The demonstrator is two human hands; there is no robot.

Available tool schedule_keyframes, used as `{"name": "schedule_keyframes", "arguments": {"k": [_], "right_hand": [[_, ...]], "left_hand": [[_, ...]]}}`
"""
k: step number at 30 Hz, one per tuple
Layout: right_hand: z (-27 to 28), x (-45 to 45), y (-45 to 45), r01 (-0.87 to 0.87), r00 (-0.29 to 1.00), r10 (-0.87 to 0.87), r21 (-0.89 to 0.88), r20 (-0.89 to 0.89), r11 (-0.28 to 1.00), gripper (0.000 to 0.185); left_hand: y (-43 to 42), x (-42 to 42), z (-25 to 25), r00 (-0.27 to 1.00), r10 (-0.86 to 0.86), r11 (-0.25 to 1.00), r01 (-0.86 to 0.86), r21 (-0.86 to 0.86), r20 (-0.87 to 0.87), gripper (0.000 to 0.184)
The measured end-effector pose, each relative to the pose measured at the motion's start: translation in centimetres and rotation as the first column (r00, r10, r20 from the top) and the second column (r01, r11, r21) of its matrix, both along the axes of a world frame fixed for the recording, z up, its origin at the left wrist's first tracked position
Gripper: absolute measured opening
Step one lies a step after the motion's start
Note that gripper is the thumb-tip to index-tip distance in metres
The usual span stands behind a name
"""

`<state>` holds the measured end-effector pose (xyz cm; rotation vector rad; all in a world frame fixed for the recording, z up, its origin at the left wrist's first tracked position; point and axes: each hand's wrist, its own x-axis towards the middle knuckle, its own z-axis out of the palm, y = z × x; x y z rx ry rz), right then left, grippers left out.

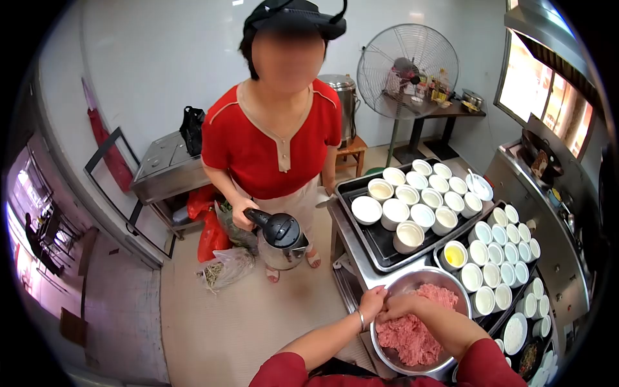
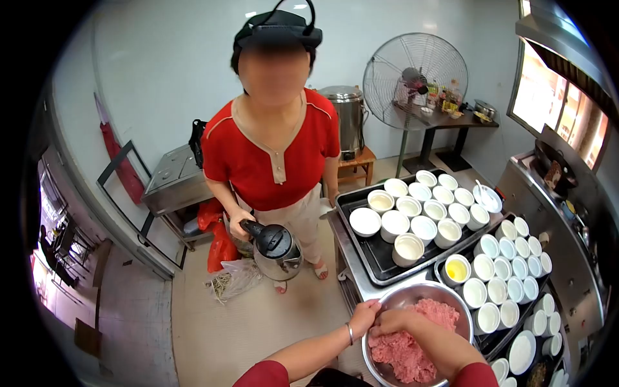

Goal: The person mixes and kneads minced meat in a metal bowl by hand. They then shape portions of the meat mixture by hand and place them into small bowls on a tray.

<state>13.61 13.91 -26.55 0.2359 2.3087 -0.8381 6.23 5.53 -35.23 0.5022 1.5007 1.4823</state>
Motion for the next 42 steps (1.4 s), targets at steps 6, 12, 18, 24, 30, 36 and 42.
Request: {"name": "schedule_keyframes", "arguments": {"k": [6,12,18,24,30,36,42], "right_hand": [[3.2,7.1,-5.2,-0.49,0.797,0.604,0.594,0.009,0.638,0.037],[-1.0,17.3,-0.8,-0.247,0.841,0.486,0.632,-0.236,0.734,0.041],[-4.0,14.9,0.1,-0.197,0.957,0.282,0.554,-0.072,0.809,0.035],[3.4,14.5,2.1,0.388,0.87,-0.279,0.216,-0.407,0.896,0.031],[-1.9,15.0,8.4,0.812,0.517,-0.69,0.035,-0.506,0.582,0.04],[-1.2,6.3,8.8,0.833,0.547,-0.836,-0.114,0.027,0.541,0.049],[-1.2,6.0,6.0,0.362,0.924,-0.303,-0.277,0.232,0.89,0.047]], "left_hand": [[0.9,-0.3,-0.8,0.997,-0.022,1.0,0.023,0.012,-0.074,0.03],[0.1,-0.2,0.7,0.976,-0.024,0.998,0.01,-0.066,-0.217,0.032],[-0.1,-0.2,-0.2,0.964,-0.033,0.999,0.034,-0.001,-0.263,0.034],[0.3,-0.2,-0.6,0.963,-0.017,1.0,0.016,-0.004,-0.269,0.032],[0.2,-0.3,-1.1,0.963,-0.056,0.998,0.058,-0.003,-0.264,0.033],[0.2,-0.5,0.6,0.979,-0.028,0.999,0.033,0.019,-0.203,0.033],[0.7,-0.2,-0.3,0.961,-0.023,0.999,0.016,-0.027,-0.276,0.032]]}}
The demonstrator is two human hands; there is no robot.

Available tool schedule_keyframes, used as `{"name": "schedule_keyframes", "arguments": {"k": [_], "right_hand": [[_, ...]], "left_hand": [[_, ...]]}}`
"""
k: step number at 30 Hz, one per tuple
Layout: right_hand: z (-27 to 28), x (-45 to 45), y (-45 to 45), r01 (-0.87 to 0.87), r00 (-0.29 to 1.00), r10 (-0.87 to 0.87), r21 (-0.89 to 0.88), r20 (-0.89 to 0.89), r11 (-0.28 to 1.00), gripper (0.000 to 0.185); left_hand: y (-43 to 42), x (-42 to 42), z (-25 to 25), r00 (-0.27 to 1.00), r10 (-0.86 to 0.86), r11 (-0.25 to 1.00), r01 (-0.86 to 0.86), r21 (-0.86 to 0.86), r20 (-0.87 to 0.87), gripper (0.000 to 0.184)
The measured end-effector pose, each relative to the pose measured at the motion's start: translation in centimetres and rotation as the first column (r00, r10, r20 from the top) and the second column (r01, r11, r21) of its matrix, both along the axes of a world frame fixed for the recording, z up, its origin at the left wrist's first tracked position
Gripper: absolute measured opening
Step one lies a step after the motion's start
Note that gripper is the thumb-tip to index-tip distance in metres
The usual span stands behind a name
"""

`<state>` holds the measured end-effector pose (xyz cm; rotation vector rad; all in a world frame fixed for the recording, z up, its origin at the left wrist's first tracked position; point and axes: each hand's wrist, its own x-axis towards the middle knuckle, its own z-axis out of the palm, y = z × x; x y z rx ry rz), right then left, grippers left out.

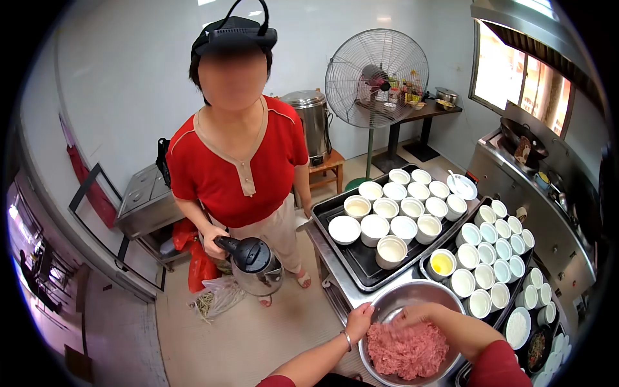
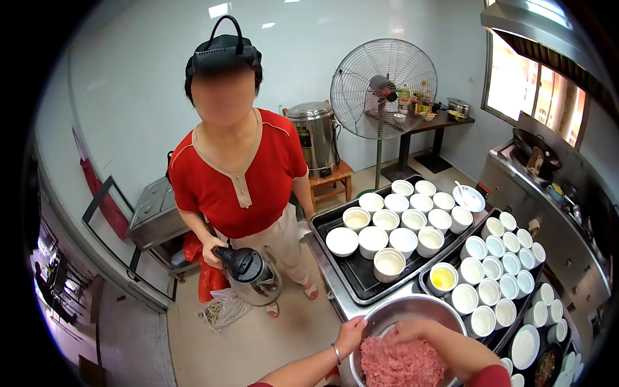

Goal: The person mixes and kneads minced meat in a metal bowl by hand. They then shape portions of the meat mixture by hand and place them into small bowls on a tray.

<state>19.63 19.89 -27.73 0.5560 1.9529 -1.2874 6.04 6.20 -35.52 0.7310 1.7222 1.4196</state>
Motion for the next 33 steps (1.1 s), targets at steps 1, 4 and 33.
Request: {"name": "schedule_keyframes", "arguments": {"k": [1,4,33], "right_hand": [[2.4,1.2,-1.5,-0.125,0.992,0.125,-0.024,0.021,0.992,0.044],[4.8,6.1,-4.9,-0.343,0.76,0.616,0.678,-0.206,0.65,0.041],[2.1,-2.5,-10.2,-0.347,0.92,0.389,0.349,-0.055,0.871,0.033]], "left_hand": [[0.1,0.1,0.0,1.0,-0.004,1.0,0.004,0.0,0.001,0.032],[-0.1,-0.2,0.2,0.997,0.014,1.0,-0.013,0.006,-0.072,0.033],[0.4,-1.1,0.7,0.943,-0.05,0.998,0.034,0.056,0.329,0.028]]}}
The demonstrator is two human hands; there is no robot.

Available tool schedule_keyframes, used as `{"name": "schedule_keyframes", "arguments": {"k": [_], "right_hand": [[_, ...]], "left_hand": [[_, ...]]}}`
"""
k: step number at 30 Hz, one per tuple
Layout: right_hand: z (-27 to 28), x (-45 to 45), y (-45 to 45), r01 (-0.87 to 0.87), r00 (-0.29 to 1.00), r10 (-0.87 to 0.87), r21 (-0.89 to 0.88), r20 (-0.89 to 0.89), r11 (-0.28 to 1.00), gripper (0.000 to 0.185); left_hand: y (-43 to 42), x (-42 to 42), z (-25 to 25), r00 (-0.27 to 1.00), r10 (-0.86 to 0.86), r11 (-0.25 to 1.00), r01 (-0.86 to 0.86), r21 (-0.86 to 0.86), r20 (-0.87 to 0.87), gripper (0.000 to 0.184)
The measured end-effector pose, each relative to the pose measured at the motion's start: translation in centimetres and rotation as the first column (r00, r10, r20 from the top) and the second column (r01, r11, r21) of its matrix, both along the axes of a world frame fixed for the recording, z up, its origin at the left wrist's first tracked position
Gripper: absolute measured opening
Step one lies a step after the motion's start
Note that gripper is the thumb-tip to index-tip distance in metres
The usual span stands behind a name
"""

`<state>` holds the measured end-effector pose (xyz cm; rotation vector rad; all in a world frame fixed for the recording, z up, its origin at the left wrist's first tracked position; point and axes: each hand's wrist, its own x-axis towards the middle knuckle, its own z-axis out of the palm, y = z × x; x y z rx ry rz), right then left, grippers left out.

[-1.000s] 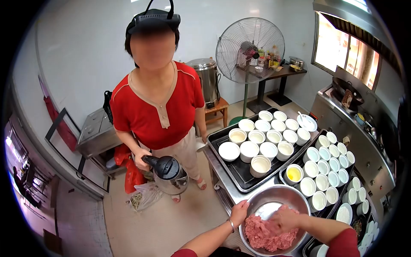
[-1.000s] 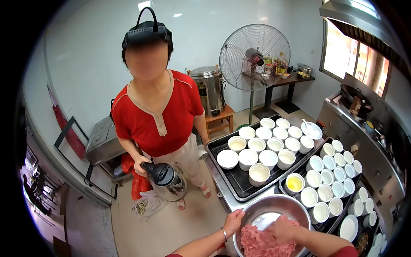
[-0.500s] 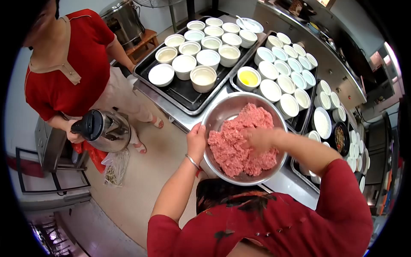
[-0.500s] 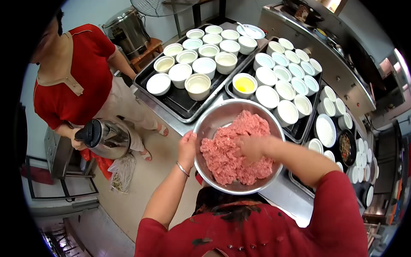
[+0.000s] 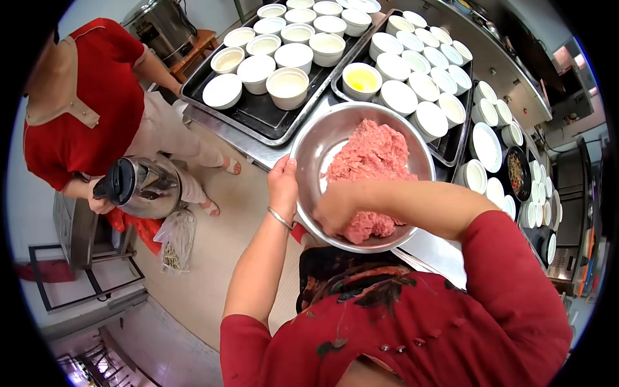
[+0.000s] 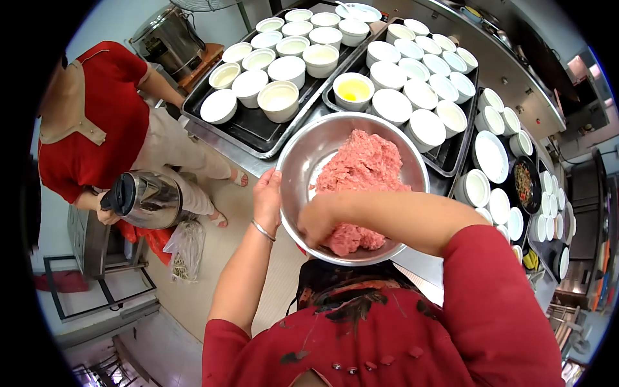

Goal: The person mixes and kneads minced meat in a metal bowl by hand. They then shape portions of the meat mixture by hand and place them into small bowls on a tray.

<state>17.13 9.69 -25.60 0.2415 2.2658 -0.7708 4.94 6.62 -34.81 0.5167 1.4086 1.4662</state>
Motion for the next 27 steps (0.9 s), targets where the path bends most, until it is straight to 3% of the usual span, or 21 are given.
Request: {"name": "schedule_keyframes", "arguments": {"k": [2,4,5,7,11,14,16,19,21,23,24,25,26,27], "right_hand": [[0.8,2.9,-1.4,-0.353,0.927,0.374,0.263,-0.03,0.898,0.027],[2.2,6.6,-1.1,-0.463,0.861,0.506,0.336,-0.048,0.82,0.025],[1.7,9.0,-0.5,-0.456,0.868,0.495,0.332,-0.039,0.826,0.025],[-0.6,13.4,1.5,-0.238,0.803,0.404,0.386,-0.438,0.891,0.028],[-4.0,15.1,3.5,-0.193,0.914,0.309,0.386,-0.264,0.902,0.038],[-5.5,13.1,4.0,-0.124,0.909,0.286,0.456,-0.304,0.881,0.039],[-3.0,12.1,3.5,-0.139,0.921,0.287,0.466,-0.263,0.874,0.036],[2.5,7.7,2.6,-0.199,0.978,0.209,0.308,-0.002,0.93,0.016],[0.1,4.8,1.9,-0.08,0.938,0.228,0.477,-0.262,0.875,0.016],[-0.1,1.3,1.8,-0.228,0.868,0.408,0.501,-0.284,0.835,0.018],[-1.1,0.1,2.5,-0.225,0.866,0.409,0.507,-0.287,0.832,0.018],[-2.9,-0.8,3.3,-0.303,0.854,0.477,0.549,-0.206,0.779,0.018],[-3.2,-1.3,3.9,-0.379,0.835,0.536,0.58,-0.121,0.721,0.018],[-3.4,-0.8,5.0,-0.263,0.903,0.406,0.569,-0.138,0.779,0.02]], "left_hand": [[0.0,0.0,1.1,0.995,-0.02,1.0,0.022,-0.015,0.101,0.029],[0.1,-0.2,0.6,0.991,-0.051,0.999,0.052,-0.002,0.126,0.032],[0.1,-0.2,0.4,0.995,-0.033,0.999,0.034,-0.01,0.094,0.033],[-0.2,0.1,0.7,0.997,0.008,1.0,-0.006,-0.03,0.075,0.036],[-0.5,0.5,1.5,1.0,-0.014,1.0,0.014,-0.017,-0.013,0.036],[-0.7,0.3,1.3,0.999,-0.034,0.999,0.035,0.004,-0.036,0.035],[-1.0,0.6,1.6,1.0,-0.017,1.0,0.017,0.011,-0.004,0.032],[-0.4,-0.1,1.6,0.999,-0.05,0.999,0.05,0.006,0.006,0.026],[0.1,-0.9,1.7,0.99,-0.139,0.989,0.137,-0.046,-0.038,0.02],[1.2,-1.2,1.9,0.971,-0.196,0.979,0.186,-0.079,-0.135,0.021],[1.7,-1.4,1.7,0.943,-0.251,0.965,0.227,-0.127,-0.22,0.023],[2.2,-1.4,-0.7,0.923,-0.184,0.983,0.179,-0.046,-0.338,0.025],[2.3,-1.4,-0.4,0.922,-0.189,0.982,0.183,-0.049,-0.339,0.025],[2.1,-1.4,-0.2,0.906,-0.181,0.982,0.189,-0.018,-0.383,0.026]]}}
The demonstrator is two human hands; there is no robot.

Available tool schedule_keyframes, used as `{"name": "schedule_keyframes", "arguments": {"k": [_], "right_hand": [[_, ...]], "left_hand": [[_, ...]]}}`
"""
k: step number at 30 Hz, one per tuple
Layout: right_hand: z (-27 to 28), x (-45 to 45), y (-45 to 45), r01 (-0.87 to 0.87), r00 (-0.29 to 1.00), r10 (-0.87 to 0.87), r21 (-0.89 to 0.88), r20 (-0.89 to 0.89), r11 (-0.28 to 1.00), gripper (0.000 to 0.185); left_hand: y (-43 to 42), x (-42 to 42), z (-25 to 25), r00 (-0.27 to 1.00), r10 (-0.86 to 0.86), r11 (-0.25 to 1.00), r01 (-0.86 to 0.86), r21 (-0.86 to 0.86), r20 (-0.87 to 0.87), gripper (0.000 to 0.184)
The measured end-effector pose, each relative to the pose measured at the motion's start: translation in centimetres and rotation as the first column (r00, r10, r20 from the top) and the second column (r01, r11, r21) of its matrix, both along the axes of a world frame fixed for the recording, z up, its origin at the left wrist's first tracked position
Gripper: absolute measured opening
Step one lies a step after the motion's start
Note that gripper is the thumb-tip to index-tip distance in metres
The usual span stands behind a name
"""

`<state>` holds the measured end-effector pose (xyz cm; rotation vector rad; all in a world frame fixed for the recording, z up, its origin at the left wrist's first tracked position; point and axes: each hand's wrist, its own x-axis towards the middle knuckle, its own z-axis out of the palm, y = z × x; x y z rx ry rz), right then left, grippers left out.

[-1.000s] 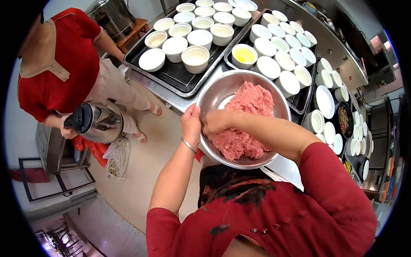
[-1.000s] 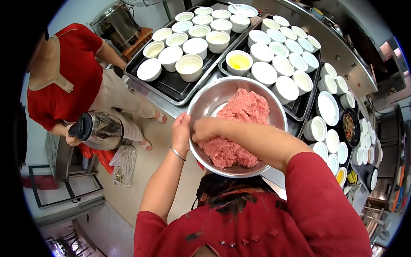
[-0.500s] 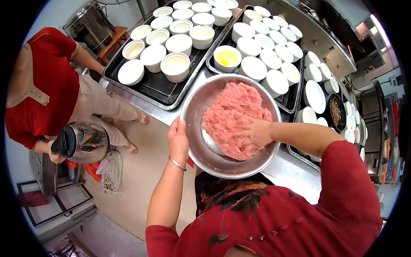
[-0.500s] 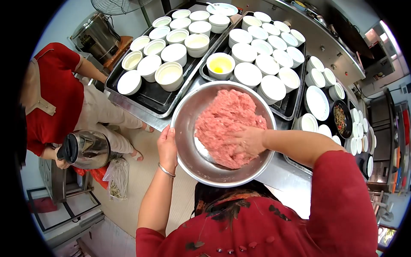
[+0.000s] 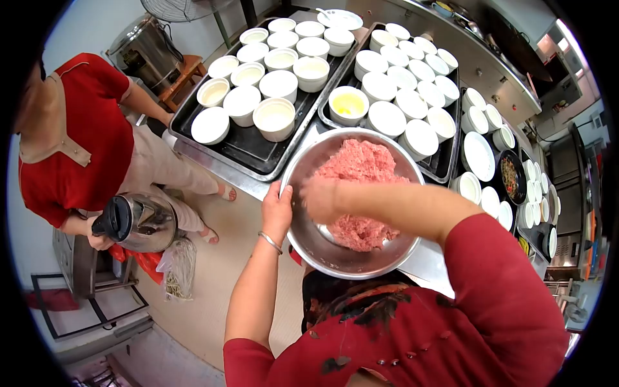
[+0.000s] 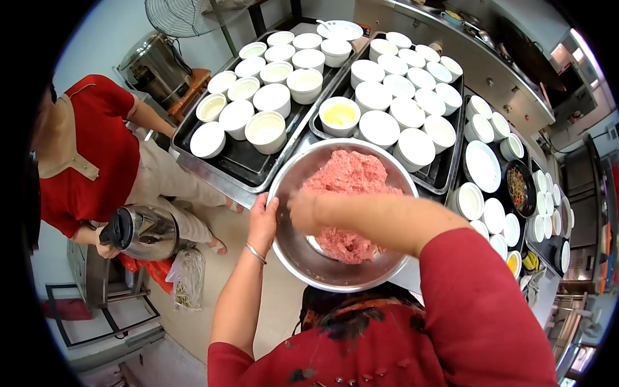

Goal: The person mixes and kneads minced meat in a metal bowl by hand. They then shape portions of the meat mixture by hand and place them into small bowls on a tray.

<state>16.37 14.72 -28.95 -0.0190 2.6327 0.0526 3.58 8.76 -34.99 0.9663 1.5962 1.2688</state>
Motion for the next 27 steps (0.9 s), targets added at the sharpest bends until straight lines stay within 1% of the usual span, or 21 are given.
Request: {"name": "schedule_keyframes", "arguments": {"k": [1,2,3,5,6,8,9,11,12,13,15,16,17,18,19,20,21,23,24,26,27], "right_hand": [[0.6,0.7,1.4,0.146,0.989,-0.147,-0.021,-0.004,0.989,0.022],[0.6,1.9,3.1,0.189,0.982,-0.189,-0.024,0.007,0.982,0.025],[0.7,3.4,4.5,0.227,0.974,-0.227,-0.018,0.016,0.974,0.028],[1.6,7.2,5.3,0.301,0.934,-0.336,-0.241,-0.121,0.923,0.038],[1.3,9.0,4.4,0.304,0.933,-0.34,-0.246,-0.118,0.92,0.038],[0.5,11.5,0.7,0.474,0.776,-0.535,-0.25,-0.335,0.844,0.048],[0.0,11.5,-0.3,0.476,0.777,-0.535,-0.248,-0.331,0.844,0.048],[-1.1,10.6,-2.3,0.656,0.661,-0.739,-0.38,-0.127,0.652,0.056],[-0.9,9.6,-2.1,0.668,0.652,-0.754,-0.411,-0.077,0.62,0.06],[-1.0,9.1,-1.7,0.672,0.646,-0.758,-0.406,-0.088,0.62,0.06],[-1.4,8.2,-0.3,0.627,0.759,-0.648,-0.33,0.057,0.706,0.06],[1.4,7.6,0.4,0.538,0.837,-0.546,-0.252,0.044,0.805,0.048],[4.2,6.1,1.0,0.543,0.833,-0.551,-0.257,0.045,0.799,0.048],[6.9,4.4,1.8,0.572,0.82,-0.551,-0.178,0.155,0.801,0.038],[8.1,3.7,2.9,0.588,0.793,-0.549,-0.095,0.264,0.804,0.034],[5.4,4.2,4.6,0.473,0.881,-0.47,-0.104,0.052,0.875,0.031],[2.3,4.7,6.6,0.355,0.917,-0.363,-0.076,-0.166,0.932,0.031],[0.9,6.7,9.0,0.459,0.886,-0.464,-0.135,-0.01,0.878,0.033],[-0.5,8.8,9.7,0.465,0.855,-0.513,-0.327,-0.074,0.823,0.037],[-2.0,12.7,8.8,0.582,0.741,-0.657,-0.357,-0.137,0.731,0.039],[-1.8,14.7,7.8,0.664,0.625,-0.778,-0.48,-0.065,0.573,0.04]], "left_hand": [[-0.3,0.1,0.1,0.999,-0.007,0.999,0.009,0.037,-0.038,0.027],[-0.3,0.1,-0.1,1.0,0.002,0.999,-0.003,0.049,0.022,0.025],[-0.2,0.3,0.0,1.0,-0.002,0.999,0.001,0.052,0.026,0.025],[-0.4,0.5,0.7,0.989,0.033,0.999,-0.036,0.02,0.141,0.024],[-0.5,0.8,1.6,0.988,0.054,0.998,-0.057,0.017,0.144,0.023],[-0.6,0.9,1.1,0.984,0.081,0.997,-0.082,0.0,0.157,0.023],[-0.5,1.0,0.9,0.98,0.11,0.994,-0.109,-0.013,0.167,0.023],[-0.8,0.9,0.9,0.984,0.099,0.995,-0.097,-0.02,0.146,0.022],[-0.7,0.9,1.0,0.987,0.095,0.995,-0.095,-0.005,0.133,0.021],[-0.6,0.9,1.2,0.988,0.09,0.996,-0.092,0.017,0.122,0.021],[-0.3,0.7,1.0,0.989,0.057,0.998,-0.061,0.026,0.135,0.021],[-0.1,0.6,0.7,0.99,0.048,0.998,-0.054,0.037,0.131,0.021],[-0.3,0.5,0.4,0.991,0.043,0.998,-0.047,0.033,0.127,0.021],[-0.4,0.4,1.0,0.995,0.017,1.0,-0.016,-0.016,0.099,0.021],[-0.6,0.5,0.9,0.995,0.011,1.0,-0.009,-0.023,0.098,0.021],[-0.7,0.5,0.9,0.993,0.016,1.0,-0.016,-0.001,0.12,0.021],[-0.5,0.6,1.0,0.99,0.019,0.999,-0.023,0.027,0.14,0.02],[-0.4,0.6,1.0,0.988,0.018,1.0,-0.021,0.019,0.151,0.02],[-0.4,0.6,1.0,0.985,0.032,0.999,-0.034,0.007,0.172,0.02],[-0.6,0.8,1.3,0.981,0.066,0.998,-0.064,-0.013,0.18,0.019],[-0.8,0.9,1.3,0.981,0.064,0.998,-0.062,-0.018,0.182,0.019]]}}
